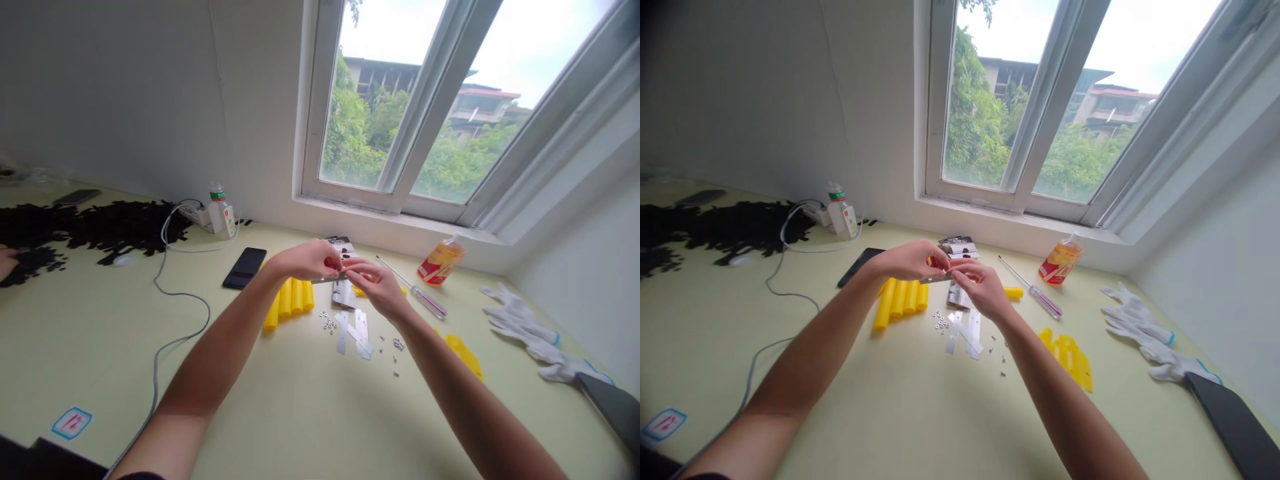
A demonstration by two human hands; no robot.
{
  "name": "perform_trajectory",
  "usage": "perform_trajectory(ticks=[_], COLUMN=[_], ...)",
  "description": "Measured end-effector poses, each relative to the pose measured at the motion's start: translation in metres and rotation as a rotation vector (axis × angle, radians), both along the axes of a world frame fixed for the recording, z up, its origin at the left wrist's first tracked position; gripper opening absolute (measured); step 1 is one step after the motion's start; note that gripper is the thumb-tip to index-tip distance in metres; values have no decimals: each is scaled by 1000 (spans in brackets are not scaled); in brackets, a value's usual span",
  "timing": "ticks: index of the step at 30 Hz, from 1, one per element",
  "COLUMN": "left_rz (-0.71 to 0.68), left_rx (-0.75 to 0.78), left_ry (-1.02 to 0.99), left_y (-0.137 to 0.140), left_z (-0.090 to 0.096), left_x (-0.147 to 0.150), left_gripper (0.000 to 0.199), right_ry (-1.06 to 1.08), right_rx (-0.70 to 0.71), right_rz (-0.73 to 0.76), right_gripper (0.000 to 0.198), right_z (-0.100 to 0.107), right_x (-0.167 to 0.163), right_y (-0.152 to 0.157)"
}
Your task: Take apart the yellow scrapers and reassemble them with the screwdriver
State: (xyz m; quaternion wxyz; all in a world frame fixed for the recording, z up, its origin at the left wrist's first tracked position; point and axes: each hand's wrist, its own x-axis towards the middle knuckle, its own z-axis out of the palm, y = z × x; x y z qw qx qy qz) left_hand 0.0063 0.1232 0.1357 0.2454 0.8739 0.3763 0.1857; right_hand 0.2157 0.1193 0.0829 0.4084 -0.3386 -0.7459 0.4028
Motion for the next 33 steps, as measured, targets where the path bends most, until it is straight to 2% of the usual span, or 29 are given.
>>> perform_trajectory(ticks=[2, 5, 7, 10, 13, 16, 20, 26, 30, 33], left_rz=[56, 215, 329, 448, 457, 453, 458, 470, 492, 487], left_rx=[-16, 39, 108, 178, 217, 266, 298, 314, 301, 255], left_ry=[12, -32, -109, -222, -285, -314, -312, -329, -352, -402], left_y=[6, 11, 12, 12, 11, 9, 6, 5, 3, 0], left_z=[1, 4, 7, 10, 11, 13, 15, 15, 17, 19], left_x=[-12, -34, -47, -57, -58, -56, -53, -48, -44, -40], left_gripper=[14, 15, 17, 18, 19, 19, 21, 21, 20, 18], right_ry=[-45, -244, -417, -627, -796, -874, -883, -831, -737, -632], right_rx=[-52, -122, -156, -201, -202, -193, -169, -73, -7, -15], right_rz=[-31, -166, -193, -136, -129, -139, -160, -295, -397, -392], right_gripper=[36, 53, 52, 48, 39, 36, 36, 37, 40, 28], right_z=[0, -2, -7, -19, -29, -33, -33, -22, -8, 6], right_x=[-6, -22, -41, -74, -100, -109, -105, -92, -65, -31], right_y=[11, 26, 33, 39, 40, 40, 40, 39, 30, 19])
